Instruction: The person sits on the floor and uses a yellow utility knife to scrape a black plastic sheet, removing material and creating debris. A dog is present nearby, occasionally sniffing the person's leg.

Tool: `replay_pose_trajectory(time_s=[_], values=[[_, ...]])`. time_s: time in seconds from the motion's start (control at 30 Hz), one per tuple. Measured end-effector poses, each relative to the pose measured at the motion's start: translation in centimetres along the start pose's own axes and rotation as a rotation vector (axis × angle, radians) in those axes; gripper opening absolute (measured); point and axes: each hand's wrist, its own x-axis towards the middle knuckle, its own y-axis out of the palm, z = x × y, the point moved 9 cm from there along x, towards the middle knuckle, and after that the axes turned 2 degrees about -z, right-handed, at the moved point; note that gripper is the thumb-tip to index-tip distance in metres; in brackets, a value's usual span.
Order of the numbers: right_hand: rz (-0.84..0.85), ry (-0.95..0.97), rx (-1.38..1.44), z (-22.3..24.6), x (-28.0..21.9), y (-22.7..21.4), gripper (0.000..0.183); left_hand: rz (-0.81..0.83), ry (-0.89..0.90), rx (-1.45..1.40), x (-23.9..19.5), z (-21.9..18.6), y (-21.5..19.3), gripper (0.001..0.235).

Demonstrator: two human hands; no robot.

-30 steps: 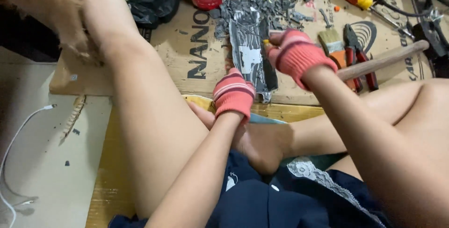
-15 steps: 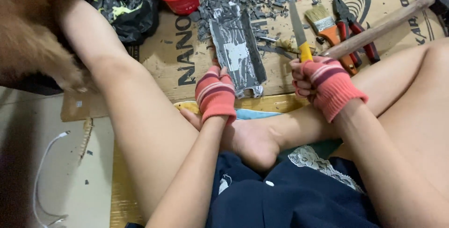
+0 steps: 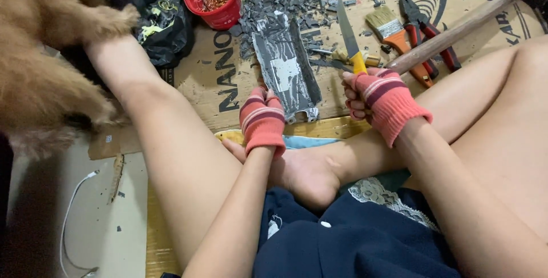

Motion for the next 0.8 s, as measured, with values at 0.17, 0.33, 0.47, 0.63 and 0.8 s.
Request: replay_pose_trajectory(time_s=[0.17, 0.33, 0.47, 0.63, 0.8], values=[[0.008, 0.018, -0.022, 0.4, -0.8, 0.5, 0.007, 0.009, -0.001, -0.032, 0.1, 0.2, 0.0, 0.031], [0.023, 0.03, -0.042, -0.5, 0.0, 0.6, 0.009, 0.01, 0.001, -0.063, 0.5, 0.2, 0.4, 0.031], [0.022, 0.06, -0.072, -0.6, -0.2, 1.1, 0.007, 0.009, 0.002, -0.095, 0.7, 0.7, 1.3, 0.031], [0.004, 0.082, -0.094, -0.5, -0.6, 1.5, 0.005, 0.008, 0.003, -0.128, 1.2, 0.6, 1.9, 0.031], [0.012, 0.068, -0.084, -0.3, -0.4, 1.7, 0.007, 0.012, 0.0, -0.154, 1.6, 0.7, 2.2, 0.031]])
